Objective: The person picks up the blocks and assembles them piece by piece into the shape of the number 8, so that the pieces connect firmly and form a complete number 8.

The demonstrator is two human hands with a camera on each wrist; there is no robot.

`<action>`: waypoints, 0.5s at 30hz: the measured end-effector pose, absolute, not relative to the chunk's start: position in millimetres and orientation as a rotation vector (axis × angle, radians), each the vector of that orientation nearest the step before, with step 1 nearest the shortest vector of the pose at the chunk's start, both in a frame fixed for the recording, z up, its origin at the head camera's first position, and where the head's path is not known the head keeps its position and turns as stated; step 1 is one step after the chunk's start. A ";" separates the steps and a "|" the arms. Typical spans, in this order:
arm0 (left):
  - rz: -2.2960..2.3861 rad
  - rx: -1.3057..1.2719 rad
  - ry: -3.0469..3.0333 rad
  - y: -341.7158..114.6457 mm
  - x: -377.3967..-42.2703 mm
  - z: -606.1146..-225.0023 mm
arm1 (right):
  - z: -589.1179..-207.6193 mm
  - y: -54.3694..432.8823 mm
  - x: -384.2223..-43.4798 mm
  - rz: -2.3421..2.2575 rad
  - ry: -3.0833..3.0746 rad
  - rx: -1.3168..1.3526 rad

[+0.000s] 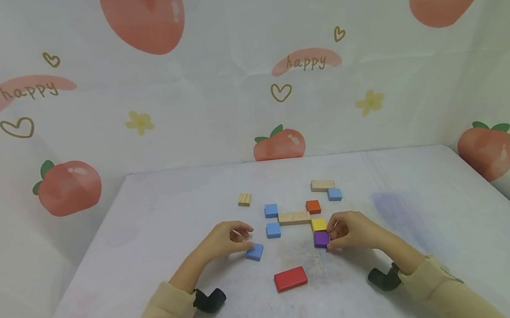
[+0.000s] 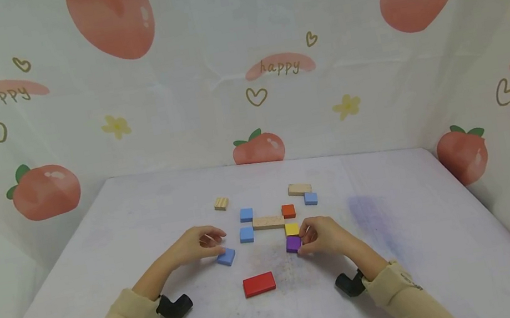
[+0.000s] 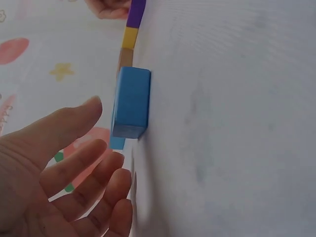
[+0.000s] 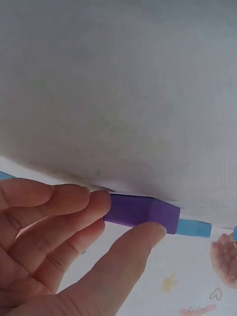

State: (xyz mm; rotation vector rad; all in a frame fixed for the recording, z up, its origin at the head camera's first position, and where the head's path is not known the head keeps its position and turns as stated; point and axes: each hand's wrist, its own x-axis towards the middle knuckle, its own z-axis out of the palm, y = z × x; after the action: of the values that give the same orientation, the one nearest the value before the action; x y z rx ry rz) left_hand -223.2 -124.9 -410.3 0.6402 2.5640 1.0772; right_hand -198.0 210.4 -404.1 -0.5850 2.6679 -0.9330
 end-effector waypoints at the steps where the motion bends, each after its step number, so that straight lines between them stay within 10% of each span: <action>1: 1.067 0.655 2.560 -126.3 -222.2 -410.7 | -404.0 210.3 -198.1 -0.934 2.668 -0.589; 15: 1.049 0.693 2.515 -131.5 -217.0 -415.6 | -406.0 210.5 -199.7 -0.943 2.657 -0.595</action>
State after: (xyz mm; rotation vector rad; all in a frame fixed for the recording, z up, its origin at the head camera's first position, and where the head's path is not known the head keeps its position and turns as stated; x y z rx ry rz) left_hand -217.0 -131.5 -415.6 0.6933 2.5150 1.0489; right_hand -199.7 210.5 -406.0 -0.5954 2.6567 -0.9432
